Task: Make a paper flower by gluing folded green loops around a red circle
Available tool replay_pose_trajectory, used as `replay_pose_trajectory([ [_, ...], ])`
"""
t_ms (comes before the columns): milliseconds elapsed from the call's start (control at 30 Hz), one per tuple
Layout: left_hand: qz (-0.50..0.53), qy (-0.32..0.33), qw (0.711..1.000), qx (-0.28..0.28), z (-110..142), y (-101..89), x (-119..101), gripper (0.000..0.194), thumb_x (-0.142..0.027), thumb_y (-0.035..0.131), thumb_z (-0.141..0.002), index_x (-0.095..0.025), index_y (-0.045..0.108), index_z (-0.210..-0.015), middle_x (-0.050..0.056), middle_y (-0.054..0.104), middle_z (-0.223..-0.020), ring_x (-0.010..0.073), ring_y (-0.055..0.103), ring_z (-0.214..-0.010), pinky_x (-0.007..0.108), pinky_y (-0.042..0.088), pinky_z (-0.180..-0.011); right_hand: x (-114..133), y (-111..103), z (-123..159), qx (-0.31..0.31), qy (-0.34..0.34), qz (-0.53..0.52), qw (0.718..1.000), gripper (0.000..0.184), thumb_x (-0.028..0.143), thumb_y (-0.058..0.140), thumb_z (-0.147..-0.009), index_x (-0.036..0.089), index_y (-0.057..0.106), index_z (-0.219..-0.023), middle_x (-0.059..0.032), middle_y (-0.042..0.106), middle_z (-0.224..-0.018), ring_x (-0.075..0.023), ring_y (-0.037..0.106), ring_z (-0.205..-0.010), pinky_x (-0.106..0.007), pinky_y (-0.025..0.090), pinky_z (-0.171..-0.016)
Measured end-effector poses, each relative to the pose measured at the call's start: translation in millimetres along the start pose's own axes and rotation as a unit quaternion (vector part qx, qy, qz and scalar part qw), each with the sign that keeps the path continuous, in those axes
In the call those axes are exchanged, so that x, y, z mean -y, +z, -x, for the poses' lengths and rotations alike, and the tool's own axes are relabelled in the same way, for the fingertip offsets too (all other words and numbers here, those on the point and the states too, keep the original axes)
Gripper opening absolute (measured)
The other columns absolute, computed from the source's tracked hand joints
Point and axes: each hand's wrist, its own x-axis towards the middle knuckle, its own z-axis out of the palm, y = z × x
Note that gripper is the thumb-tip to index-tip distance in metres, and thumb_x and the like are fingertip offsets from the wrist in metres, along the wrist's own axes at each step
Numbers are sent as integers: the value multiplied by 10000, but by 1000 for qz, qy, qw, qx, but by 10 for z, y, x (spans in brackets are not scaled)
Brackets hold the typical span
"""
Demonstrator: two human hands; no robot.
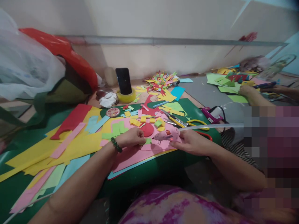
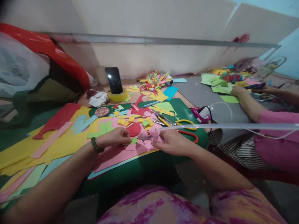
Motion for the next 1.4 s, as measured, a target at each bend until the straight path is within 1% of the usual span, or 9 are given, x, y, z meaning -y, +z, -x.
replay_pose_trajectory([
  [100, -10, 6, 1000, 1, -3, 3, 4, 140, -224, 553, -624, -177, 529, -494, -3, 598, -462, 114, 528, -444, 209, 373, -443, 43, -14, -53, 62, -5, 32, 998, 376, 473, 505, -835, 194, 458, -588, 22, 422, -530, -101, 344, -482, -254, 223, -488],
  [333, -15, 8, 1000, 4, -32, 8, 40, 145, -240, 555, -611, -179, 544, -480, 4, 599, -465, 127, 544, -460, 215, 391, -452, 118, -25, -85, 90, -6, 77, 993, 425, 430, 543, -822, 214, 329, -525, 34, 346, -498, -97, 277, -464, -271, 189, -499],
  [433, -16, 12, 1000, 2, -41, 8, 54, 147, -239, 553, -613, -182, 538, -478, 6, 603, -468, 128, 545, -465, 216, 390, -453, 119, -28, -90, 100, -22, 94, 990, 450, 463, 510, -840, 215, 321, -515, 25, 353, -503, -104, 281, -472, -276, 198, -504],
  [700, -17, 14, 1000, -2, -35, 14, 41, 152, -225, 550, -616, -180, 538, -472, 12, 597, -465, 131, 535, -453, 226, 391, -453, 107, -28, -119, 99, -13, 130, 986, 463, 469, 485, -854, 213, 292, -520, 10, 371, -528, -110, 270, -505, -282, 194, -528],
  [833, -19, 11, 1000, -1, -35, 18, 45, 143, -222, 533, -618, -181, 535, -481, 11, 598, -471, 137, 548, -466, 228, 403, -460, 113, -50, -104, 113, -15, 121, 986, 449, 481, 482, -857, 207, 335, -533, 2, 396, -551, -113, 285, -515, -277, 203, -534],
  [1000, -19, 21, 1000, 3, -33, 19, 46, 146, -230, 537, -621, -183, 526, -484, 12, 603, -471, 136, 548, -464, 227, 403, -457, 104, -30, -123, 98, -10, 129, 987, 435, 458, 475, -869, 201, 375, -533, -3, 404, -556, -115, 289, -518, -282, 198, -540],
  [1133, -18, 12, 1000, -7, -30, 19, 43, 126, -227, 549, -607, -184, 517, -492, 8, 612, -475, 129, 545, -457, 215, 390, -448, 123, -46, -109, 126, -15, 146, 981, 452, 483, 460, -876, 197, 401, -532, 3, 397, -542, -112, 275, -505, -279, 186, -535],
  [1300, -14, 2, 1000, -1, -32, 21, 42, 118, -232, 543, -609, -185, 517, -504, 3, 604, -473, 130, 551, -457, 210, 389, -437, 164, -58, -125, 122, 12, 168, 978, 432, 464, 450, -890, 173, 479, -573, -4, 429, -573, -110, 274, -526, -275, 188, -543],
  [1400, -21, 3, 1000, -8, -31, 21, 42, 109, -222, 543, -606, -183, 523, -507, 3, 610, -478, 127, 553, -462, 204, 386, -438, 178, -62, -130, 141, 3, 171, 975, 430, 466, 454, -889, 167, 513, -587, -13, 461, -586, -114, 300, -532, -274, 195, -548],
])
